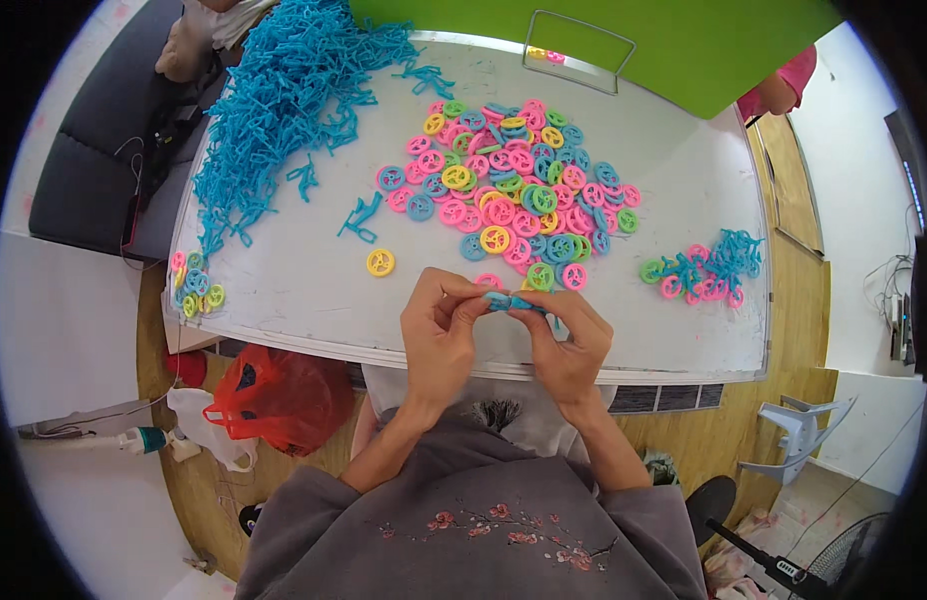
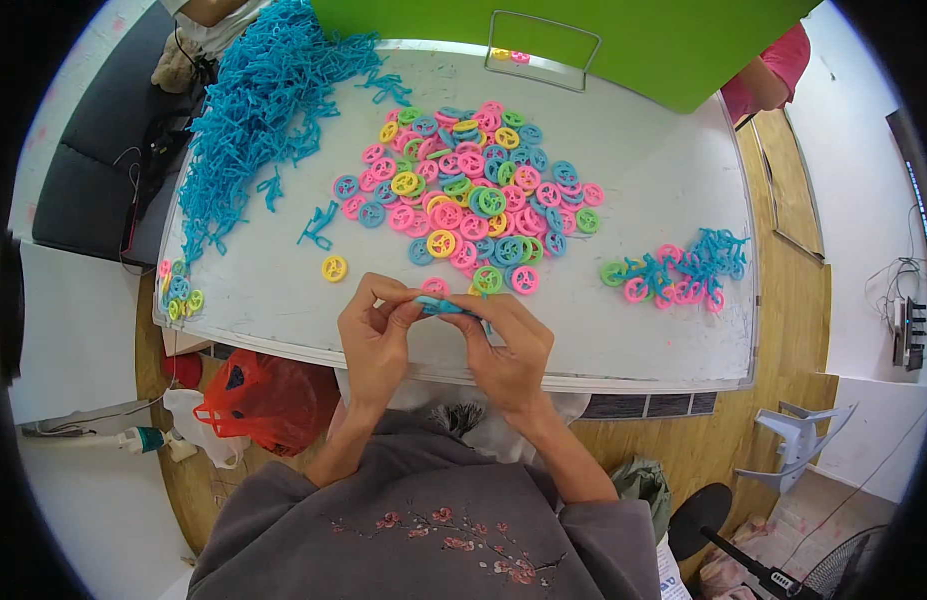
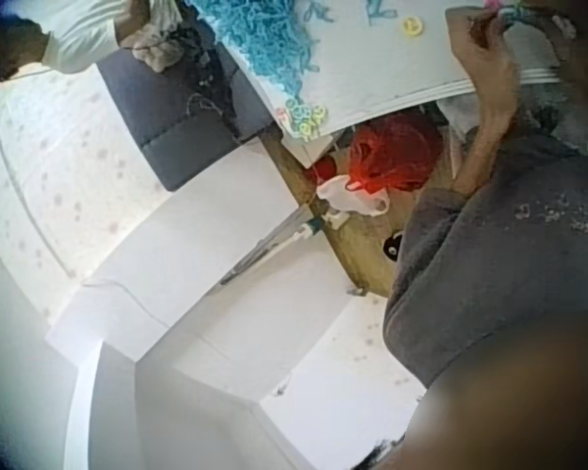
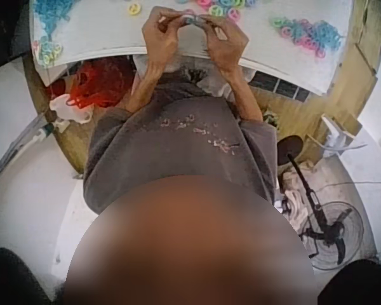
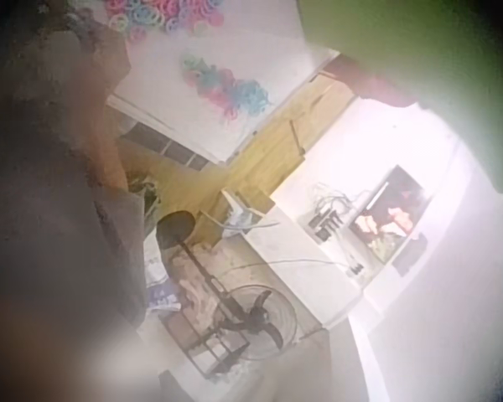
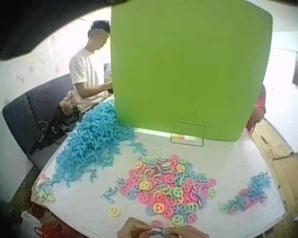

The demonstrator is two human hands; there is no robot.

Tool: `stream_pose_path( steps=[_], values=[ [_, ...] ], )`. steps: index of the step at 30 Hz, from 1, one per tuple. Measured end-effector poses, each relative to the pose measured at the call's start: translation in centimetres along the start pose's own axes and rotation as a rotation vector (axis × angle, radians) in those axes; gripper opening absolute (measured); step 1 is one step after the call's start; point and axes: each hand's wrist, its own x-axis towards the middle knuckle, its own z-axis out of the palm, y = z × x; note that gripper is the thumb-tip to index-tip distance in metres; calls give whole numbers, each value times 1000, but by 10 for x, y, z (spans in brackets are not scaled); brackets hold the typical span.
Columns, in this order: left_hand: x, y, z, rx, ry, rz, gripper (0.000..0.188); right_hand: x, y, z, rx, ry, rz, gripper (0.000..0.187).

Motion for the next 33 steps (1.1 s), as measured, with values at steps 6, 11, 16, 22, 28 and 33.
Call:
stream_pose_path(
  steps=[6,11,16,22,28,33],
  values=[
    [6,19,-2,31,-142,-51,16,4,1,-4,-59,-14,-138,24],
    [0,17,-6,108,-223,-20,22,7,-6,-4,-32,-60,-188,24],
    [0,12,0,126,-203,-108,25,4,-2,-13,-71,-100,-103,23],
    [30,35,-38,720,194,256,31,11,32,-72,-242,70,230,16],
    [70,20,-109,1253,341,424,19,25,55,-134,-541,158,307,18],
    [69,21,-118,952,333,167,10,40,66,-146,-655,218,226,23]
  ],
)
